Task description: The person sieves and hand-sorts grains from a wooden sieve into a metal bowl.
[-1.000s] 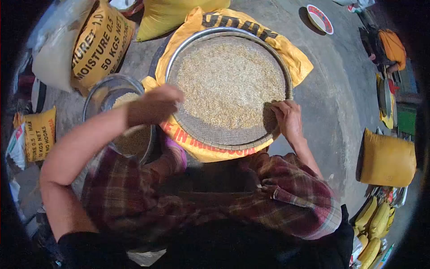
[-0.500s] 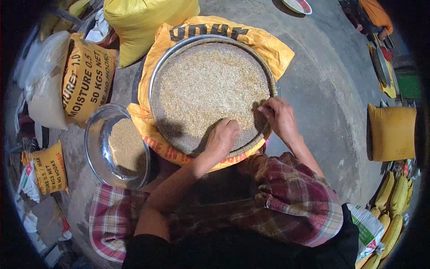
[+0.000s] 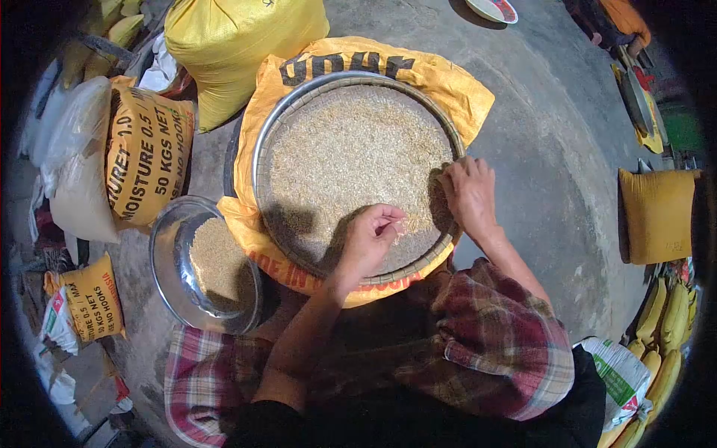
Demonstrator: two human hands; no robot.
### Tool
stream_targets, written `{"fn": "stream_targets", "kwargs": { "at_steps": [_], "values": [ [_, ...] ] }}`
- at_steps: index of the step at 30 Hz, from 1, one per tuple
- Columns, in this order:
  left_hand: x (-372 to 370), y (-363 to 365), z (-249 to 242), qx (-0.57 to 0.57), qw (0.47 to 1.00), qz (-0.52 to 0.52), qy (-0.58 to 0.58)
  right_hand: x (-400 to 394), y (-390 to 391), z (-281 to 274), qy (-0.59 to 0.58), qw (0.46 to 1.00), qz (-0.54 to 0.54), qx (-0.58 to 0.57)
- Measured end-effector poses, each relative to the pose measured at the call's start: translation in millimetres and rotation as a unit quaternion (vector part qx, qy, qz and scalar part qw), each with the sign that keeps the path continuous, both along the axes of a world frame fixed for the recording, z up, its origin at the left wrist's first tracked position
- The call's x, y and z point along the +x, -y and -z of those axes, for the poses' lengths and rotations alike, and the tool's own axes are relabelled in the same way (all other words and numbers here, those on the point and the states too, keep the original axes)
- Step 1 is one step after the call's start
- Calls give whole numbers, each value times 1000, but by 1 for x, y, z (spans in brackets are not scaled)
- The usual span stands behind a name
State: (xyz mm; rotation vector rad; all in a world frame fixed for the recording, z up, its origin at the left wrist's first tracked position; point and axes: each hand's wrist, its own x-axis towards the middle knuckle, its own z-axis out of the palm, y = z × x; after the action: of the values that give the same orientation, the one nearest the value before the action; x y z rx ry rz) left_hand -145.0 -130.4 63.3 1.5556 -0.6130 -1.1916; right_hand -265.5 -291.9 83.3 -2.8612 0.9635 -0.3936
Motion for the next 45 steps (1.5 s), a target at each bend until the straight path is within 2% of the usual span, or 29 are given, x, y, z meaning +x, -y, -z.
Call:
{"fn": "stream_targets", "kwargs": {
  "at_steps": [1,2,3,4,5,7,8,9,10,11,15,18,22,24,25,26,27,28,29,30,31,32,33,35,39,40,41,43,45],
  "values": [
    [4,0,-1,1,1000,-1,-2,0,3,-1,-2,1000,-1,1],
    [8,-1,0,10,1000,-5,-18,-2,6,-1,60,987,37,141],
    [12,-4,1,21,999,-10,-37,-3,7,-3,118,950,75,279],
    [18,-8,2,52,995,24,83,-4,8,-10,183,881,84,427],
    [21,-10,5,58,995,25,76,-4,7,-12,177,880,88,432],
    [25,-12,5,50,978,37,201,-2,6,-12,241,735,63,631],
    [22,-12,1,62,973,17,219,-5,7,-7,180,779,43,599],
    [18,-12,2,64,974,17,218,-6,5,-5,178,778,44,601],
    [15,-11,3,51,962,28,267,-7,4,-4,117,871,-2,476],
    [14,-11,3,36,948,38,315,-7,2,-3,53,939,-47,336],
    [14,-11,5,26,955,10,295,1,-2,-2,73,958,-56,271],
    [25,-12,4,-15,963,-30,266,5,-1,7,33,972,-34,230],
    [24,-11,3,-18,956,-42,289,6,0,1,55,964,-48,257],
    [14,-8,0,33,982,-8,186,3,2,-4,72,959,-55,269],
    [9,-8,4,33,982,-7,185,2,3,-6,77,919,-30,384],
    [4,-8,12,6,993,-3,115,1,4,-8,80,866,-4,493],
    [2,-7,13,-21,999,1,46,0,3,-8,80,867,-3,493],
    [1,-6,14,-58,995,-6,-81,-1,0,-8,135,763,23,632],
    [1,-5,13,-58,995,-5,-81,-1,-3,-7,187,633,48,749],
    [3,-4,6,-50,987,-19,-153,-2,-6,0,188,633,48,749],
    [5,-3,2,-41,973,-32,-225,-5,-10,10,175,727,-11,664],
    [6,-3,4,-39,973,-31,-224,-6,-15,16,158,807,-68,565],
    [6,-3,6,-37,981,-37,-189,0,-24,4,133,830,-70,537],
    [5,-2,7,-33,987,-42,-153,6,-26,1,45,914,-172,365],
    [-3,0,6,-3,999,0,48,6,-28,8,49,931,-174,316],
    [-5,0,6,-5,993,2,120,5,-24,6,81,917,-149,361],
    [-7,1,5,-6,993,3,121,3,-19,4,113,899,-124,404],
    [-11,6,-7,18,941,49,335,-3,-8,0,163,876,-113,439],
    [-14,6,3,-11,929,56,366,-8,4,-5,170,704,15,689]
  ]
}}
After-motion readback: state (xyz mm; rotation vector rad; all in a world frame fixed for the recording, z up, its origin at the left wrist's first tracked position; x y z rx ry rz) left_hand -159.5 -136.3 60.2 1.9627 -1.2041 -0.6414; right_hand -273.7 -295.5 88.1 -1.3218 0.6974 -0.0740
